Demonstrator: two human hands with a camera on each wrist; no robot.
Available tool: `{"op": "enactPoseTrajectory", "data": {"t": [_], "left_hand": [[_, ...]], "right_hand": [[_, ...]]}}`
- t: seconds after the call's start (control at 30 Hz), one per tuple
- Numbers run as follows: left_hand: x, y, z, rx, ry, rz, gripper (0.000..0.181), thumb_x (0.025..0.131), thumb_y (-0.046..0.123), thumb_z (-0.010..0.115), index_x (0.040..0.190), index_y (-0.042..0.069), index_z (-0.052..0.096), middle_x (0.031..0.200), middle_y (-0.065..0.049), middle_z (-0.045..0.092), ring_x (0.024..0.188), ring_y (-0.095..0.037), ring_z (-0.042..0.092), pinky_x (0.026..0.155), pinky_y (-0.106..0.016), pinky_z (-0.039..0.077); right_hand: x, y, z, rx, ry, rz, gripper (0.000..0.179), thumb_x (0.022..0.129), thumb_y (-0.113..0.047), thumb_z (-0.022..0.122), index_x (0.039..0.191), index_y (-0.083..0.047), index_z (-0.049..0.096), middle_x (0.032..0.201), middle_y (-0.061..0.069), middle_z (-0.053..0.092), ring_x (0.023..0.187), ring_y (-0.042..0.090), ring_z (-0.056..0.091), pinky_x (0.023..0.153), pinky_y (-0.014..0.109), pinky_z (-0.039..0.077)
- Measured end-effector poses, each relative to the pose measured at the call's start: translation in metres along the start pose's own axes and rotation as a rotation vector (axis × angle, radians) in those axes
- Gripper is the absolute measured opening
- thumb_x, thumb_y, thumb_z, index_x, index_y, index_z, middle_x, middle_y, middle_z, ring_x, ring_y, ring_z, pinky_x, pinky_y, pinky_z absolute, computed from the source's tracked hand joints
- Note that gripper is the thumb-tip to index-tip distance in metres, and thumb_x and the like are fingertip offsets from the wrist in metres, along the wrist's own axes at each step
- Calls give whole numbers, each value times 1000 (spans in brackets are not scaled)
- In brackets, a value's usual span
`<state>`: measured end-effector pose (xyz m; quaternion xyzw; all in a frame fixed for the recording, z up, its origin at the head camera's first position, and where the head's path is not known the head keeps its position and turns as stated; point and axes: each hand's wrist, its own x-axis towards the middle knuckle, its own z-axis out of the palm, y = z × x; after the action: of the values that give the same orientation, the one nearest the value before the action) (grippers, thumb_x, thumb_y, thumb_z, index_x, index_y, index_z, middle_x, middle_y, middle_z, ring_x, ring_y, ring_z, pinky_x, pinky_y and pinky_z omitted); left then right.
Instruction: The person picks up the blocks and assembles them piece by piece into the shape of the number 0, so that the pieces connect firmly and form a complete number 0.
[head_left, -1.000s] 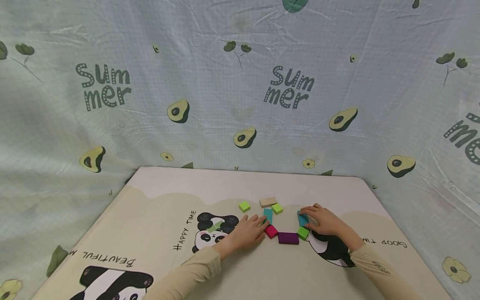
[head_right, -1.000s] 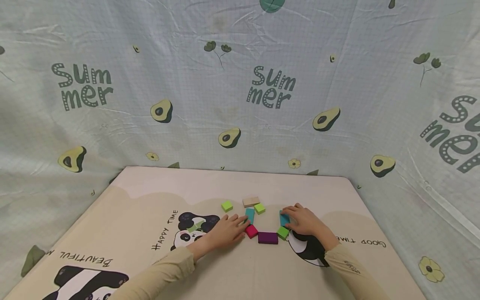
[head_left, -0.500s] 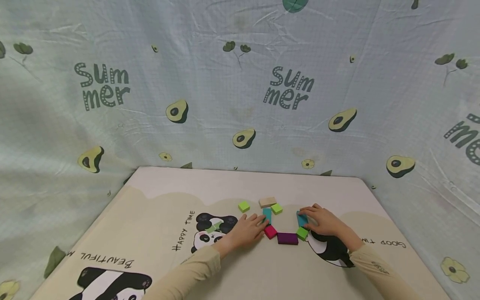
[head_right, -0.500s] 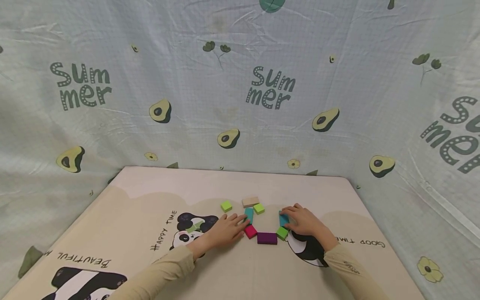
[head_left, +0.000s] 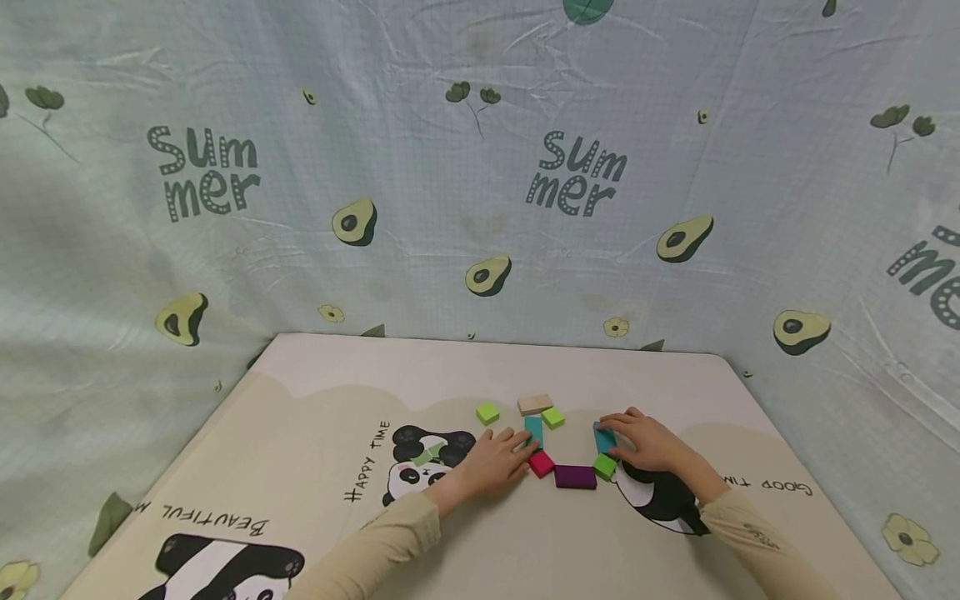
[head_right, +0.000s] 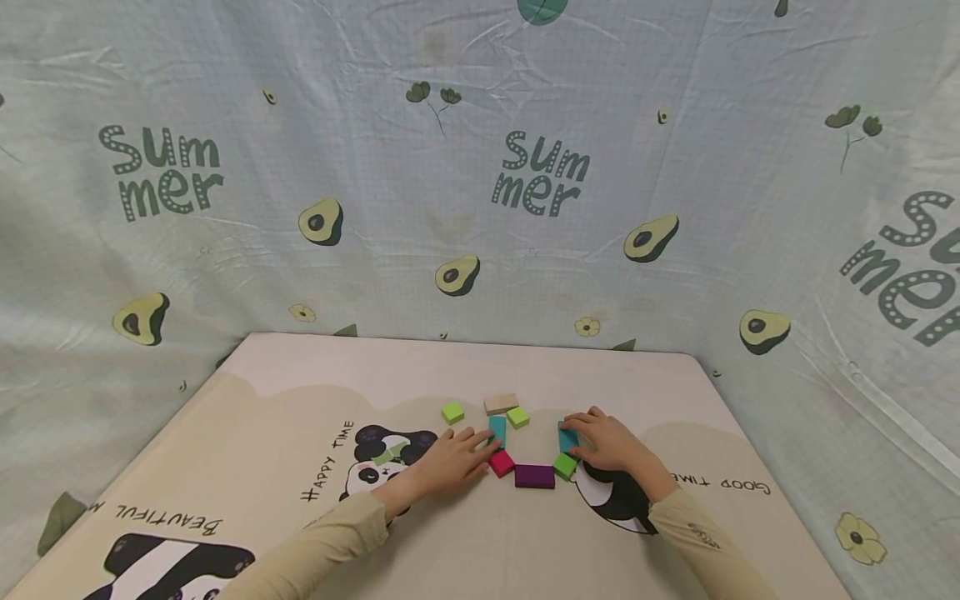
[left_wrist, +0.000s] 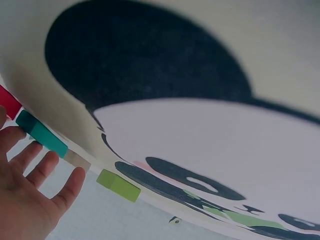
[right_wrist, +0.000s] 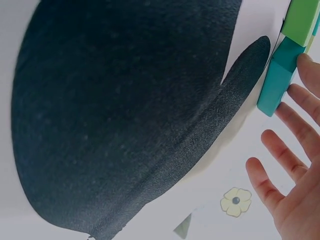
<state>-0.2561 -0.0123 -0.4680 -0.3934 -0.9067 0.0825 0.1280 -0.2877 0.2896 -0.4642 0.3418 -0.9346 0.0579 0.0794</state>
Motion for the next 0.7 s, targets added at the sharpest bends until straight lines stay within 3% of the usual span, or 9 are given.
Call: {"op": "enactPoseTrajectory", "data": {"t": [0.7], "left_hand": [[0,-2,1,-28,-34,-8,41,95,35,35,134,23,41,135,5,45,120,-15,44,93,-40,40]], "right_hand": [[-1,-5,0,-8,-4,14,39,81,-28,62,116,-13,57,121,6,56,94,18,48,76,35,45]]}}
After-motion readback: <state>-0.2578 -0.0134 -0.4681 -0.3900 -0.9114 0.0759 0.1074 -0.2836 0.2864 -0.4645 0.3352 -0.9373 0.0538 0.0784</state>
